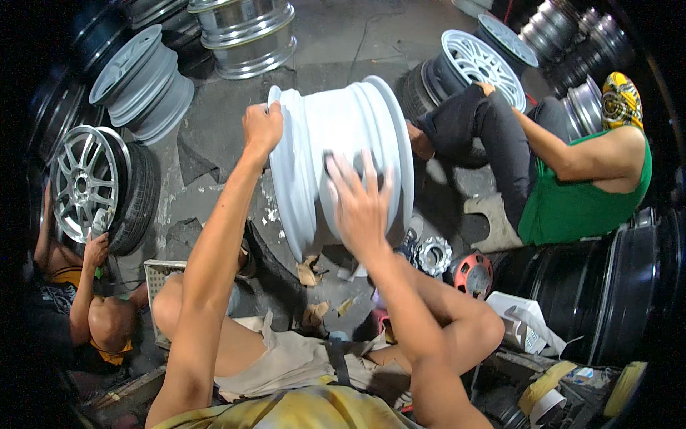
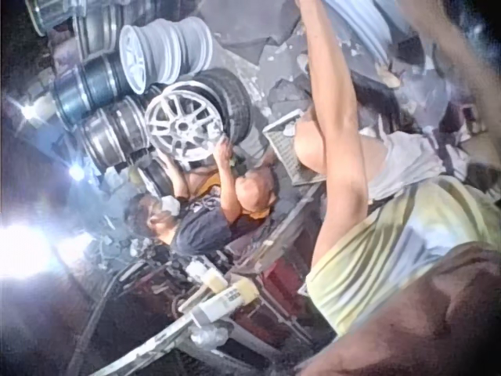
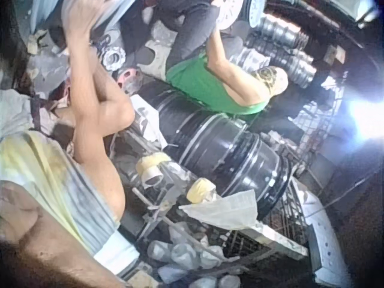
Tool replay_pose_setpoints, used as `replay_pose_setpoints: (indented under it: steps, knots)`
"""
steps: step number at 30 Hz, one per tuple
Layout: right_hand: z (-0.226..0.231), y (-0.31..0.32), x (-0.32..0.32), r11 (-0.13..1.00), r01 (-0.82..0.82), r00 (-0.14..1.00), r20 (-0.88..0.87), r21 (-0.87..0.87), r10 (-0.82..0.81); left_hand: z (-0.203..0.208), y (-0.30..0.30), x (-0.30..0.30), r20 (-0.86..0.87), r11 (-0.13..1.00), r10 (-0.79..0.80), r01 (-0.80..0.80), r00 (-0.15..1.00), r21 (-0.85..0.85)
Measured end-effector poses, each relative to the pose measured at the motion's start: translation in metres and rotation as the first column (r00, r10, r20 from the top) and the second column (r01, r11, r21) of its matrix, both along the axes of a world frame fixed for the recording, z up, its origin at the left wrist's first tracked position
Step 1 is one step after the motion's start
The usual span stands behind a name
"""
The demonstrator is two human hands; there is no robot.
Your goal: The person sits on the floor and sands a white car wheel rim using a sanding block. They rotate the rim to sand different sections and switch between different sanding blocks during the process.
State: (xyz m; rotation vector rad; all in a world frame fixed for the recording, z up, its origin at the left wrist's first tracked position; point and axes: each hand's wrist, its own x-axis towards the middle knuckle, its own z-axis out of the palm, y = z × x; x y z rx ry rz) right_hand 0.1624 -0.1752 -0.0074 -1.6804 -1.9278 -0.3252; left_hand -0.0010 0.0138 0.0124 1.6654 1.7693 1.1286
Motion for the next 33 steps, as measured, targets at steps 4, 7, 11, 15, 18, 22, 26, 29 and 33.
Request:
replay_pose_setpoints:
  steps: [4, 7, 11, 15, 18, 22, 26, 29, 33]
  knots:
    - [0.013, 0.052, 0.003, 1.000, -0.002, 0.998, 0.058, 0.019, 0.001, 0.000, 0.005, -0.001, -0.021, 0.995, -0.020, 0.018, 1.000, -0.100]
    - [-0.005, 0.010, 0.004, 1.000, -0.012, 0.999, 0.051, -0.010, 0.012, -0.003, 0.016, -0.008, -0.043, 0.999, 0.014, -0.016, 0.999, -0.044]
    - [0.012, 0.044, 0.010, 0.998, -0.005, 0.998, 0.063, 0.055, 0.002, -0.003, 0.007, -0.002, -0.037, 0.997, -0.014, 0.011, 0.999, -0.071]
    - [0.010, 0.055, 0.024, 0.997, -0.058, 0.985, 0.169, 0.052, 0.048, 0.003, 0.008, -0.007, -0.052, 0.992, -0.022, 0.015, 0.998, -0.126]
    - [0.015, 0.028, 0.037, 0.992, -0.120, 0.981, 0.157, 0.035, 0.113, -0.001, 0.002, -0.002, -0.052, 0.997, 0.033, -0.037, 0.998, -0.067]
    - [0.023, 0.081, 0.036, 0.987, -0.159, 0.971, 0.182, 0.006, 0.155, 0.005, 0.003, -0.001, -0.024, 0.995, -0.042, 0.040, 0.999, -0.087]
    - [0.019, 0.033, 0.052, 0.982, -0.176, 0.946, 0.263, -0.068, 0.188, 0.005, 0.004, -0.006, -0.040, 0.993, -0.014, 0.009, 0.999, -0.118]
    - [0.024, 0.035, 0.056, 0.984, -0.161, 0.945, 0.275, -0.078, 0.176, 0.001, 0.000, 0.003, -0.030, 0.997, -0.006, 0.004, 1.000, -0.083]
    - [0.025, 0.072, 0.037, 0.982, -0.177, 0.959, 0.213, -0.061, 0.186, 0.005, 0.007, -0.005, -0.034, 0.990, -0.028, 0.023, 0.999, -0.136]
